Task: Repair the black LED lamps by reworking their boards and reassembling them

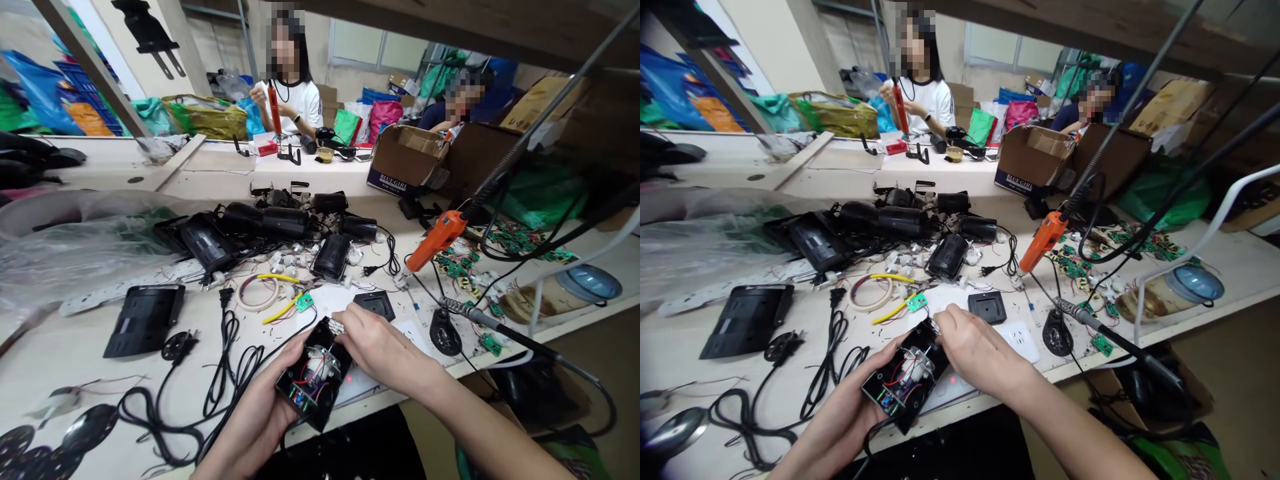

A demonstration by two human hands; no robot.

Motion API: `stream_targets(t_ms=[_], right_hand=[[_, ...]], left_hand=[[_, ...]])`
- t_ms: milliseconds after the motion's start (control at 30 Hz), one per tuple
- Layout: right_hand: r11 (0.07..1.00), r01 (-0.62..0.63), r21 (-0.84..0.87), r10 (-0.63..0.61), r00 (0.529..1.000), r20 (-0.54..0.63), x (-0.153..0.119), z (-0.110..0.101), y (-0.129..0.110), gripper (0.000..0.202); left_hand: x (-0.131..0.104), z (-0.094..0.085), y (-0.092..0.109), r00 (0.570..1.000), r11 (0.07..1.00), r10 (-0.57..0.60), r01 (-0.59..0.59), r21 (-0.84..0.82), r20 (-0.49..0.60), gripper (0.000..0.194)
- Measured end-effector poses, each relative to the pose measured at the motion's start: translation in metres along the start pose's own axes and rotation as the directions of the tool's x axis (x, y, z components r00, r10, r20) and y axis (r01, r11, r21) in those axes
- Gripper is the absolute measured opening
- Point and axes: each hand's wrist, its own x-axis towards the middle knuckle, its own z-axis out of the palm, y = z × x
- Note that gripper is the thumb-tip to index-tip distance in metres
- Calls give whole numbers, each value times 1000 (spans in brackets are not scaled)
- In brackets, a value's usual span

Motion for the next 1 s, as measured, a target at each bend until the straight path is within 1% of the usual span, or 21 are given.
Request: stream_targets(t_ms=[100, 200, 300, 367, 467, 633, 700, 800, 900, 1000], right_hand=[[997, 48, -59, -49, 999, -12, -5, 2, -1, 25], [981, 109, -162, -123, 989, -77, -8, 7, 0, 28], [962, 145, -231, -182, 972, -147, -8, 10, 2, 25], [957, 143, -253, -197, 960, -199, -7, 10, 2, 24], [954, 122, -273, -199, 941, -275, -5, 10, 1, 29], [957, 77, -281, -177, 919, -351, -2, 10, -3, 35], [971, 81, -224, -161, 916, -367, -2, 8, -4, 34], [992, 123, -19, -120, 911, -395, -4, 2, -7, 29], [965, 154, 214, -41, 889, -456, -9, -6, -9, 25], [935, 115, 336, 72, 865, -497, -15, -11, -11, 23]], left_hand=[[-2, -1, 0, 1000, 1000, -15, 15, 5, -5, 43], [0, -4, -2, 999, 999, -36, 35, 19, 29, 47], [3, -7, -4, 996, 999, -41, 39, 33, 75, 51], [5, -9, -6, 993, 999, -41, 38, 30, 107, 55], [4, -10, -9, 988, 999, -34, 33, 7, 148, 58], [3, -9, -13, 978, 999, -26, 34, -34, 208, 62], [4, -11, -13, 977, 999, -21, 31, -43, 211, 62], [8, -15, -10, 984, 999, -9, 18, -50, 180, 57], [12, -20, -7, 986, 995, 3, 14, -99, 169, 53], [15, -24, -7, 982, 986, -8, 39, -162, 189, 54]])
